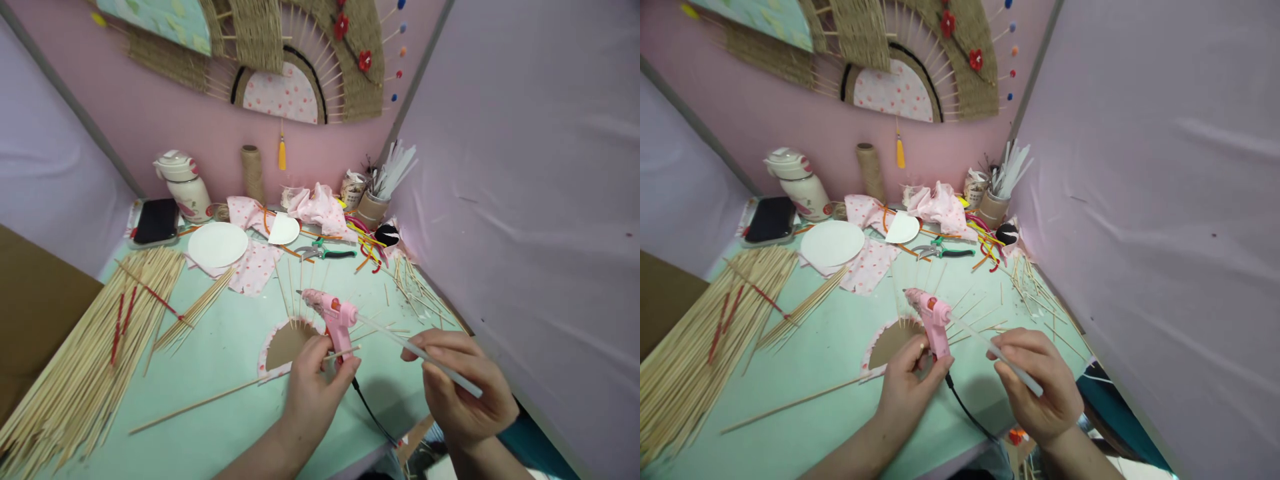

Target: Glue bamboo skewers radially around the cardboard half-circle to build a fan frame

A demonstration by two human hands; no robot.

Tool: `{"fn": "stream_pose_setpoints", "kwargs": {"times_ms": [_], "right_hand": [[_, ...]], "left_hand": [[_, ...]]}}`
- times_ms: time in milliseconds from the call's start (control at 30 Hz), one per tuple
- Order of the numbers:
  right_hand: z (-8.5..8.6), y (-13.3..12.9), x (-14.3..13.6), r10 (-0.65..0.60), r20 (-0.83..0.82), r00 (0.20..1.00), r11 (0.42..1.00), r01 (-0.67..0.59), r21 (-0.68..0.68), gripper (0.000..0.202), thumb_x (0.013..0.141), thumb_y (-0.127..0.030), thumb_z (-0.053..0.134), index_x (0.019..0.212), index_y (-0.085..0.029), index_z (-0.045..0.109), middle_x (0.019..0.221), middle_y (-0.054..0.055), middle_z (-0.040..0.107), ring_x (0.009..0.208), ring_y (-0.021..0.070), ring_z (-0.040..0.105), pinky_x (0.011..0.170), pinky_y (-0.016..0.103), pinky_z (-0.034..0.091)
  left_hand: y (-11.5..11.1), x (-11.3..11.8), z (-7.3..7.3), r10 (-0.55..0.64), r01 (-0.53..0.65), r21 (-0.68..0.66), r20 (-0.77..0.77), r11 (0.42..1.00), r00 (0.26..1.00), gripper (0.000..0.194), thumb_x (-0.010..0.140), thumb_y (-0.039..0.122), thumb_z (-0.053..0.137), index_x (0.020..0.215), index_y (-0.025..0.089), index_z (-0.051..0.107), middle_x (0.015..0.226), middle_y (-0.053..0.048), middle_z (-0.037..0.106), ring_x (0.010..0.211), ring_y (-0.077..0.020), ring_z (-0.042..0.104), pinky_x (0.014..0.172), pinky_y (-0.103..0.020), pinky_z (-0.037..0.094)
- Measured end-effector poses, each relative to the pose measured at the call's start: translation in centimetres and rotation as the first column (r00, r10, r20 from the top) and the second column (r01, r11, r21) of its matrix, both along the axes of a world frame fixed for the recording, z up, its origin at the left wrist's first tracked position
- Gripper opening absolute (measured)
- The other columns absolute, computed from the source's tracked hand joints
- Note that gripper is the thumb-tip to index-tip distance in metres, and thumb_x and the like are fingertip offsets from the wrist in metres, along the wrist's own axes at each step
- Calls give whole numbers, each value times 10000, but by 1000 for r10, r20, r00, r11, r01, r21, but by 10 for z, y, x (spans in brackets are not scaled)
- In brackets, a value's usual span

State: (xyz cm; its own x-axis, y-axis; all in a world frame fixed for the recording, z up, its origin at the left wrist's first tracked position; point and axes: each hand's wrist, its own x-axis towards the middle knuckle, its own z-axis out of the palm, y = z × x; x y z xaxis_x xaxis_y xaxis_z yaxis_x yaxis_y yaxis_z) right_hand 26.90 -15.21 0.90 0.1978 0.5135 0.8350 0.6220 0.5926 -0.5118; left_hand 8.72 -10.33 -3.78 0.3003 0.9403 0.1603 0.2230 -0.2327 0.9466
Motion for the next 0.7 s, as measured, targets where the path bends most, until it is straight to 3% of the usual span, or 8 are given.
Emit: {"fn": "stream_pose_setpoints", "kwargs": {"times_ms": [100, 200, 267, 333, 467, 567, 700], "right_hand": [[-5, 5, -7, 36, -82, 996, 998, -41, -56, 254, 817, -122, 660, 1027, -264, 686, 780, 32, 684, 712, 217, 659, 582, 383, 553], [-11, 11, -17, 78, -227, 971, 961, -133, -242, 169, 842, -144, 630, 961, -255, 676, 754, 20, 650, 722, 190, 638, 636, 345, 540], [-15, 14, -23, 80, -363, 928, 893, -229, -389, 163, 823, -195, 661, 974, -255, 667, 810, 22, 655, 747, 179, 648, 651, 314, 550], [-19, 16, -28, 78, -458, 886, 788, -337, -516, 228, 781, -252, 701, 1006, -244, 663, 891, 37, 677, 814, 195, 670, 711, 322, 572], [-23, 18, -32, 129, -497, 858, 590, -470, -657, 322, 795, -347, 686, 1087, -211, 679, 995, 77, 712, 982, 252, 672, 856, 392, 564], [-24, 19, -33, 166, -498, 851, 527, -503, -685, 349, 813, -394, 679, 1105, -203, 692, 957, 74, 725, 999, 267, 669, 773, 366, 576], [-23, 20, -34, 176, -486, 856, 495, -504, -708, 265, 842, -409, 661, 996, -200, 715, 805, 40, 712, 805, 218, 674, 661, 312, 557]], "left_hand": [[-2, 0, 0, -4, 4, 1, -5, 1000, 1000, 151, 842, 308, 652, 767, 188, 601, 727, 9, 554, 673, -143, 490, 624, -240, 372], [-6, 0, -1, -23, 24, 47, -6, 999, 1000, 149, 829, 288, 678, 771, 189, 583, 743, 9, 562, 699, -148, 512, 648, -247, 385], [-7, 0, -1, -29, 30, 90, -8, 996, 1000, 166, 819, 272, 693, 756, 190, 564, 735, 10, 557, 702, -151, 511, 652, -252, 386], [-8, 1, -1, -43, 44, 129, -11, 991, 999, 176, 823, 275, 697, 758, 191, 557, 736, 6, 563, 712, -159, 516, 658, -261, 390], [-8, 1, -2, -63, 68, 195, -32, 978, 998, 168, 866, 317, 665, 809, 187, 575, 772, -14, 608, 741, -175, 537, 672, -287, 407], [-9, 2, -3, -43, 57, 254, -62, 965, 997, 170, 889, 330, 635, 825, 183, 581, 774, -28, 623, 736, -185, 541, 667, -305, 416], [-8, 3, -6, -28, 65, 304, -124, 951, 992, 193, 916, 351, 594, 825, 182, 580, 768, -39, 623, 727, -194, 543, 658, -321, 426]]}}
